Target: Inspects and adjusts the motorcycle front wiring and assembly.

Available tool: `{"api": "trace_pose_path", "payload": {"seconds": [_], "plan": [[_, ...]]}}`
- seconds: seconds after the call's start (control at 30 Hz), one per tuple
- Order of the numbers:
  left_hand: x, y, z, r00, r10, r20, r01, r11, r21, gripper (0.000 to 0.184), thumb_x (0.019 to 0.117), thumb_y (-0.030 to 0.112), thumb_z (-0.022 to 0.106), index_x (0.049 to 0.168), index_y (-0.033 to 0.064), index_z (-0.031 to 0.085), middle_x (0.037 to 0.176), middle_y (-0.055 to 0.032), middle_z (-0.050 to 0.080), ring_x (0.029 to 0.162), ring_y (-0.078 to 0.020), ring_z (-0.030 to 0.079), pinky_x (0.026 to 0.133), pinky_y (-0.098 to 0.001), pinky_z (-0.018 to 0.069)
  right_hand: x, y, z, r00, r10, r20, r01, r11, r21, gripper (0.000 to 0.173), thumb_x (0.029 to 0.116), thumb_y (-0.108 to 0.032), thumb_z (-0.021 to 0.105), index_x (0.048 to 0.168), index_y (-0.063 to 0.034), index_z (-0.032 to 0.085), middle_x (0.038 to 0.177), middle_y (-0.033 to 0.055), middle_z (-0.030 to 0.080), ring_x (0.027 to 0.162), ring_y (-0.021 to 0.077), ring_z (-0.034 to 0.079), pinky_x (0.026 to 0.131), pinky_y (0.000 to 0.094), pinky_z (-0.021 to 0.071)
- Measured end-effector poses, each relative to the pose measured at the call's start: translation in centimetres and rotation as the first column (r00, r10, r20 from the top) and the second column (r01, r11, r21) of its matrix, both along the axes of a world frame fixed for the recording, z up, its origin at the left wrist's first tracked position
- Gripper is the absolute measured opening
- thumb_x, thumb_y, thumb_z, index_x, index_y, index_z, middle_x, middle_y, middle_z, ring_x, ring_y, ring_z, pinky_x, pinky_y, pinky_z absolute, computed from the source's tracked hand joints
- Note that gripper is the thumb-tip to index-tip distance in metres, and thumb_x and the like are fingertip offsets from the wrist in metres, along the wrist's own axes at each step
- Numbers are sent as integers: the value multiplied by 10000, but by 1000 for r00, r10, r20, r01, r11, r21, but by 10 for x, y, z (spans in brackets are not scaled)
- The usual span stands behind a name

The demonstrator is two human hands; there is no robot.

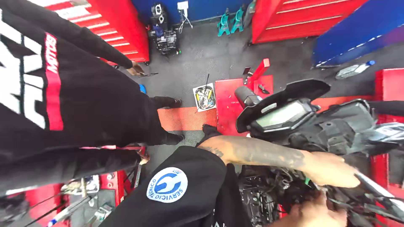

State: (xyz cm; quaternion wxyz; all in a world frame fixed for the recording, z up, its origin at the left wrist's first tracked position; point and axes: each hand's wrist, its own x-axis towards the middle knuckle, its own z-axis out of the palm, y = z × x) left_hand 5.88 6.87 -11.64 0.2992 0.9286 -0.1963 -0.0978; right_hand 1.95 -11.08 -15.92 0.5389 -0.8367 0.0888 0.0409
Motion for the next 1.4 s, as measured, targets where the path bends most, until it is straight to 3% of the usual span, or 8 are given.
{"api": "trace_pose_path", "payload": {"seconds": [0.1,0.27,0.43,0.7,0.87,1.07,1.23,1.4], "plan": [[3,3,1,997,-80,5,80,997,9,333,873,203,780,1175,83,709,1194,-113,700,1181,-311,619,1047,-520,453,-9,13,13,999,17,-39,-18,1000,-5,515,967,-86,653,1438,8,467,1118,84,618,821,80,620,718,268,561],[28,-20,4,959,-284,-3,284,958,38,266,938,342,675,1092,136,743,1028,-118,733,1027,-336,690,928,-609,525,-17,14,21,989,-116,-87,130,976,176,474,918,-58,619,1376,2,514,1037,122,663,777,177,675,658,371,612],[53,-18,9,890,-405,-209,432,896,101,357,1039,314,581,1324,113,657,1217,-174,693,1185,-382,639,1034,-622,477,-7,18,9,948,-260,-183,313,861,400,408,1023,-61,433,1425,-17,479,942,124,680,597,166,623,530,328,558],[62,-17,16,865,-418,-276,466,873,140,387,1079,411,505,1285,100,608,1042,-162,719,992,-369,705,893,-632,536,14,16,13,893,-264,-364,331,934,136,354,1108,-307,456,1293,-52,618,747,76,626,492,126,559,482,298,524],[60,-29,20,893,-372,-253,425,882,205,378,1061,437,529,1234,119,637,1020,-171,715,970,-400,700,836,-664,533,14,24,15,859,-363,-361,454,867,208,313,1090,-208,472,1285,-9,616,798,91,662,505,123,601,481,290,556],[55,-23,22,906,-357,-229,392,911,128,368,1036,388,587,1255,96,638,1230,-192,637,1060,-379,666,891,-624,534,2,41,11,826,-493,-271,552,804,220,321,1079,-246,488,1294,-53,626,787,108,683,497,170,624,476,340,577],[48,5,27,851,-475,-223,505,856,105,499,1016,394,630,1395,72,600,1020,-138,727,1024,-316,686,1062,-571,465,7,36,11,824,-488,-289,551,808,208,335,1090,-247,490,1302,-31,634,813,107,699,509,154,634,494,330,587],[70,12,37,927,-360,-104,369,926,76,349,1085,259,495,1396,140,599,936,-126,721,775,-279,705,738,-537,583,7,39,11,816,-497,-294,565,792,231,315,1076,-242,534,1290,-34,635,782,100,688,484,154,627,466,320,582]]}}
